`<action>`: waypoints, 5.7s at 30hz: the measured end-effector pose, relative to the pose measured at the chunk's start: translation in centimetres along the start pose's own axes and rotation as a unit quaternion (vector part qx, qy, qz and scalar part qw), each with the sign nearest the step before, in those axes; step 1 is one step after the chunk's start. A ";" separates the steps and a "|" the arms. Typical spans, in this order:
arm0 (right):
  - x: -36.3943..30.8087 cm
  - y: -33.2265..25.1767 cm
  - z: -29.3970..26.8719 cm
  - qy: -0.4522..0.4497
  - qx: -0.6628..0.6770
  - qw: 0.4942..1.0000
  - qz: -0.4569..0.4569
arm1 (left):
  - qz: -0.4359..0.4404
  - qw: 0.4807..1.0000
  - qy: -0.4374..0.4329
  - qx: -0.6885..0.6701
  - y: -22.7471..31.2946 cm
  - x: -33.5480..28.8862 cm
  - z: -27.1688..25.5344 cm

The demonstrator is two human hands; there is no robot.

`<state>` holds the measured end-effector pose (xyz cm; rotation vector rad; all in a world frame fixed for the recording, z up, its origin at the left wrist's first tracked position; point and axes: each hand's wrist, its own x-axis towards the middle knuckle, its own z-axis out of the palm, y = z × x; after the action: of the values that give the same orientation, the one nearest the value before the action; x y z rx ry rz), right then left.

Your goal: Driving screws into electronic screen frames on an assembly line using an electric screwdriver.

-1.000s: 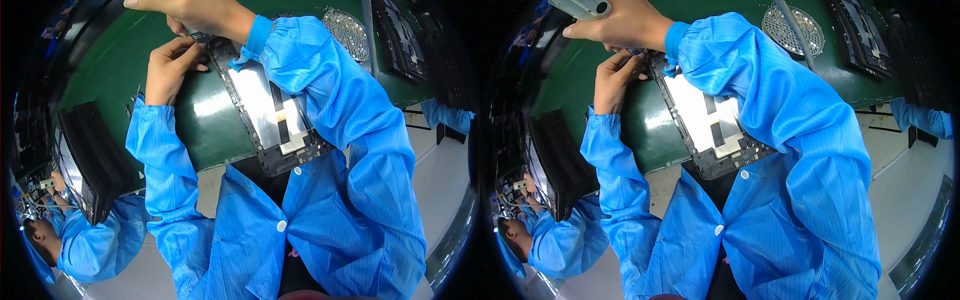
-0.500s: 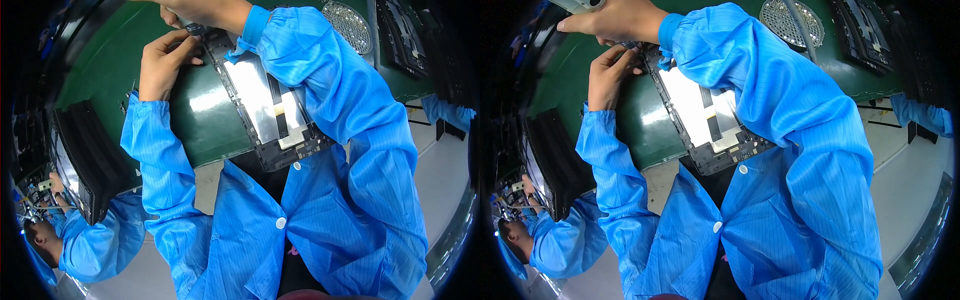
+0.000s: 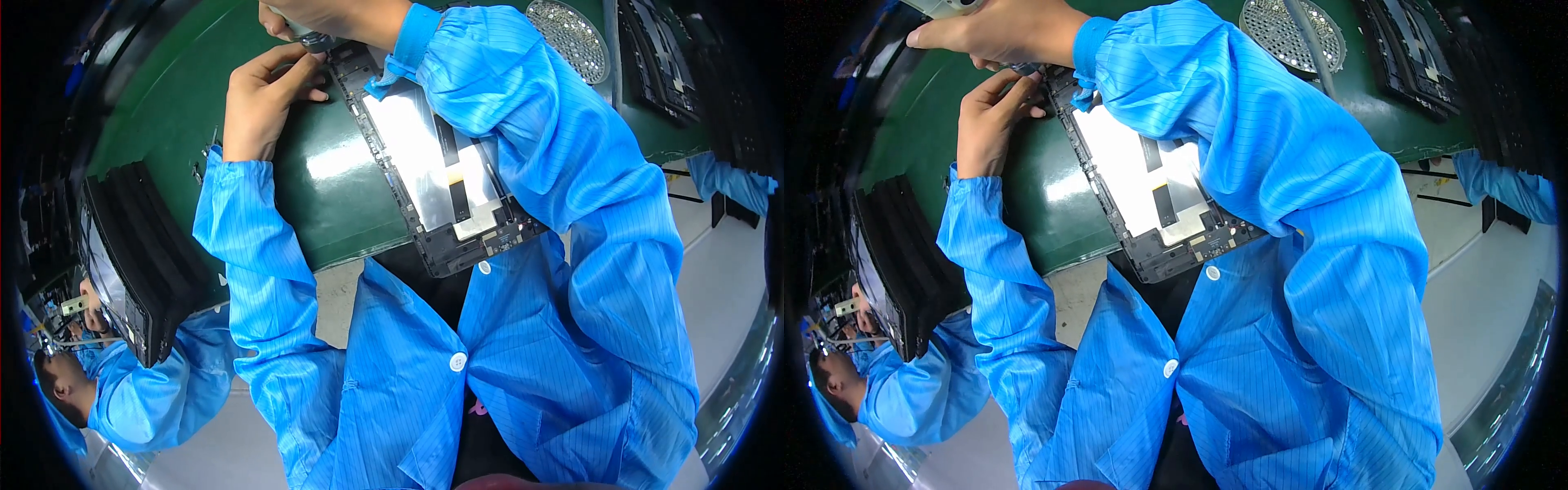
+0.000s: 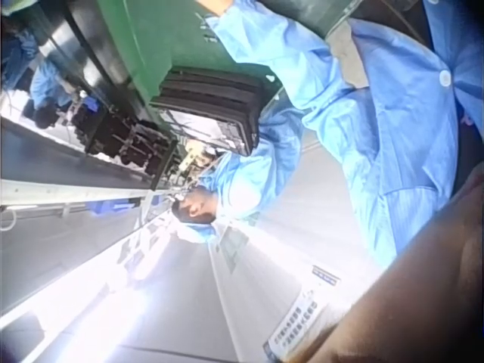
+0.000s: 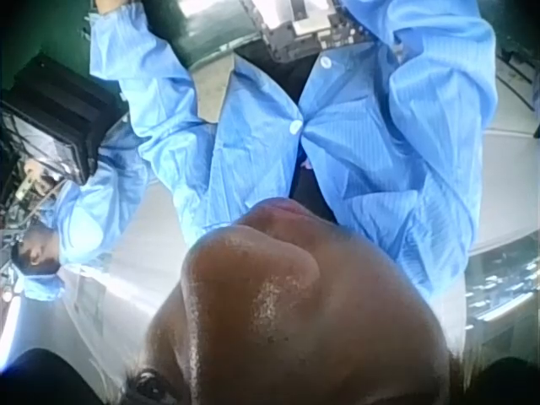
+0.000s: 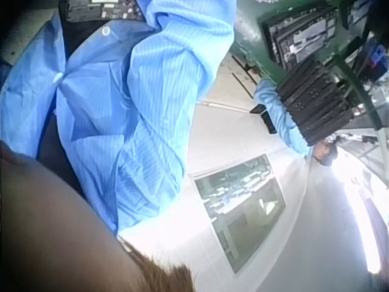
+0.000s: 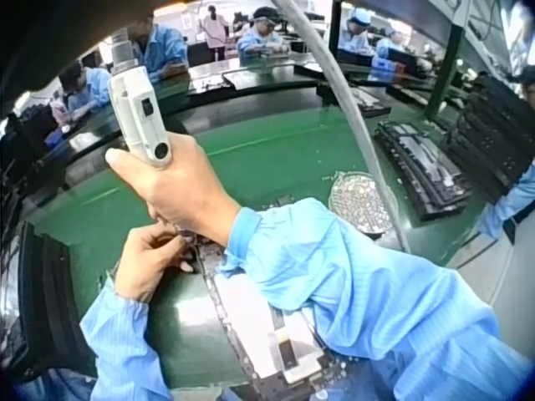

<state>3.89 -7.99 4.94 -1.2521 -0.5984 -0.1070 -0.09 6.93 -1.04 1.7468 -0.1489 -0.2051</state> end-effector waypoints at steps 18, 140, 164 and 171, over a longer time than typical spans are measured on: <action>0.1 -0.3 0.4 0.003 -0.016 1.000 0.018 | 0.005 1.000 0.000 -0.008 -0.1 -0.1 -0.3; -1.4 -0.2 -2.0 0.049 -0.091 0.987 -0.125 | -0.059 0.998 -0.007 -0.022 0.3 -0.9 3.2; -1.1 -5.5 -8.1 0.098 -0.105 0.987 -0.066 | -0.004 1.000 0.017 0.006 0.9 -1.8 3.6; -1.4 -5.7 -8.7 0.082 -0.086 0.992 -0.050 | 0.020 0.999 0.034 0.012 0.4 -2.5 4.0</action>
<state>3.60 -18.18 7.58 -1.3639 -0.5179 -0.3480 -3.40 3.56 -1.24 1.7715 -0.1370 -0.1160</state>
